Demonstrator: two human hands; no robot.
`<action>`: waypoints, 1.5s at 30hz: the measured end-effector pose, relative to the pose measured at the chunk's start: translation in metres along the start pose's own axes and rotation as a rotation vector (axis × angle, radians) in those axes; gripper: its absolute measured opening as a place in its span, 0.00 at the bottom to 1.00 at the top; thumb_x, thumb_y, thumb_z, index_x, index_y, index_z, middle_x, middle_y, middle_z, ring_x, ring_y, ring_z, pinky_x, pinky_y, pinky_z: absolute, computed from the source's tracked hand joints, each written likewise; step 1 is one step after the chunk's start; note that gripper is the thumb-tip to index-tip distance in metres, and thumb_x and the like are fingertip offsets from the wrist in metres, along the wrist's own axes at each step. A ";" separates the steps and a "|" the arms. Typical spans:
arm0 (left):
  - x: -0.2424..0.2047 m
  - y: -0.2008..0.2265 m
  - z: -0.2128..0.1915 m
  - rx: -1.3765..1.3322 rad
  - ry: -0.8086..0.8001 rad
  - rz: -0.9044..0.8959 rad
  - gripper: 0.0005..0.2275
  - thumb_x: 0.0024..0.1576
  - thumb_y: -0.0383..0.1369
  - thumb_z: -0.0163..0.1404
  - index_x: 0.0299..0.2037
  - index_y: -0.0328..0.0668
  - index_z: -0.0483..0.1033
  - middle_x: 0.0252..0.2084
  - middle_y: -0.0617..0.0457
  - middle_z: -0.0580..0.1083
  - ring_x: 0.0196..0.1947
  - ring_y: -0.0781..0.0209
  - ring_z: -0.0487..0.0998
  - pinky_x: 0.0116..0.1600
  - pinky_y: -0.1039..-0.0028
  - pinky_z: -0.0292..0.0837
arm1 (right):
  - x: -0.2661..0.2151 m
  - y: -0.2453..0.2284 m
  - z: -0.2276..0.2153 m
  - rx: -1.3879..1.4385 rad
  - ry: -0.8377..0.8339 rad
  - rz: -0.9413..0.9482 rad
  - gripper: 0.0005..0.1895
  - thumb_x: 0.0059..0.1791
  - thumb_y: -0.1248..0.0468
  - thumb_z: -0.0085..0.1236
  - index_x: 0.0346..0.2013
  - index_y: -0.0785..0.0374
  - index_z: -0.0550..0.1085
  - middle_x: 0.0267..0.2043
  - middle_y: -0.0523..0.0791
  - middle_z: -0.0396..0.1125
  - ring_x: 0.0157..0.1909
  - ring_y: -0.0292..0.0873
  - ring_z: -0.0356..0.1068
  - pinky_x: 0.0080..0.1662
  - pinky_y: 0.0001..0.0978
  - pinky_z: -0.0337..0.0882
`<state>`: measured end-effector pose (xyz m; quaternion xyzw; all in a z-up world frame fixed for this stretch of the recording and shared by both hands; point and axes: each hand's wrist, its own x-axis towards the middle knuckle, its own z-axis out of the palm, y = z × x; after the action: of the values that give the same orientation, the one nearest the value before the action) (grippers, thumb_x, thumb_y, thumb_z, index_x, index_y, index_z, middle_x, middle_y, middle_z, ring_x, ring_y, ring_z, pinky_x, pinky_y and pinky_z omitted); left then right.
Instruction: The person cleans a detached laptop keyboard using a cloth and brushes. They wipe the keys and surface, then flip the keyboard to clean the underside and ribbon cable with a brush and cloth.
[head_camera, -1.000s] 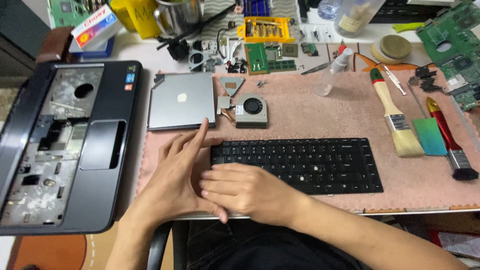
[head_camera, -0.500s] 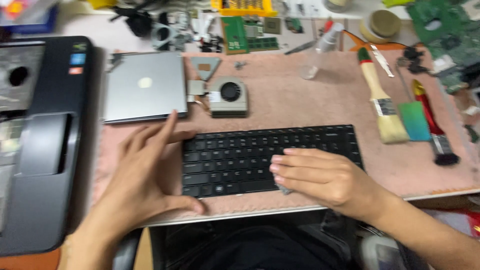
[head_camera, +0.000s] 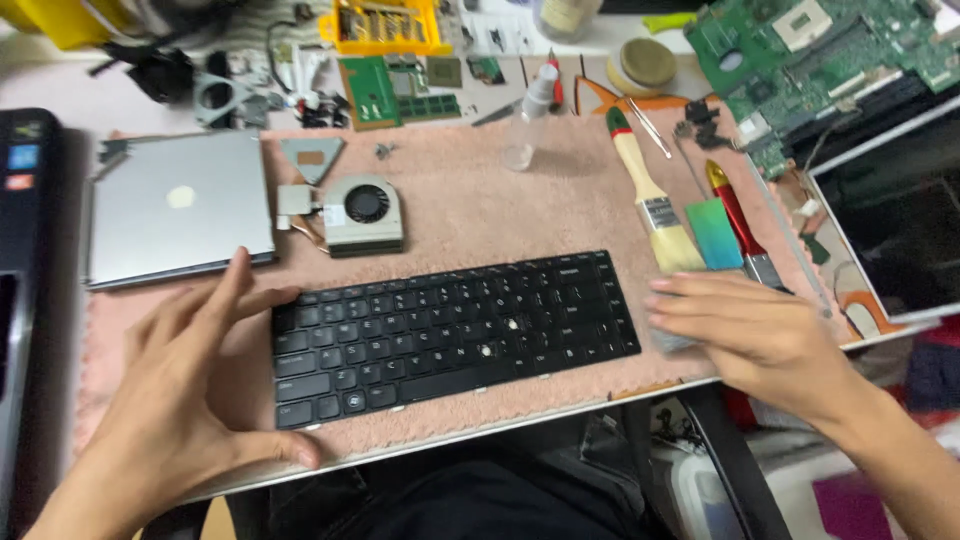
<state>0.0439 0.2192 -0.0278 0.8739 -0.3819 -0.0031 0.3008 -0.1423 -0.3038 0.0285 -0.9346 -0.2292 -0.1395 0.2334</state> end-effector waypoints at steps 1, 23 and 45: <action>0.003 0.000 -0.002 0.010 0.010 -0.006 0.86 0.17 0.68 0.73 0.92 0.53 0.35 0.77 0.55 0.76 0.82 0.38 0.63 0.82 0.41 0.45 | 0.007 -0.015 -0.005 0.002 0.003 -0.015 0.14 0.56 0.77 0.58 0.53 0.67 0.85 0.58 0.46 0.83 0.70 0.58 0.82 0.74 0.55 0.81; -0.016 0.025 -0.047 -0.254 0.013 -0.051 0.16 0.54 0.49 0.73 0.39 0.52 0.82 0.45 0.59 0.81 0.48 0.61 0.78 0.57 0.68 0.71 | 0.156 -0.095 0.081 0.466 -0.063 0.560 0.14 0.50 0.67 0.73 0.51 0.61 0.84 0.53 0.44 0.86 0.49 0.39 0.87 0.57 0.29 0.81; -0.019 0.014 -0.024 -0.145 0.183 0.068 0.52 0.45 0.49 0.81 0.75 0.34 0.63 0.70 0.39 0.73 0.69 0.43 0.74 0.71 0.53 0.70 | 0.267 -0.132 0.164 0.175 -0.403 -0.376 0.07 0.60 0.66 0.63 0.48 0.68 0.76 0.49 0.51 0.72 0.46 0.53 0.78 0.50 0.44 0.80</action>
<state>0.0270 0.2365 -0.0053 0.8329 -0.3811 0.0593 0.3969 0.0461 -0.0212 0.0361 -0.8608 -0.4515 0.0285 0.2330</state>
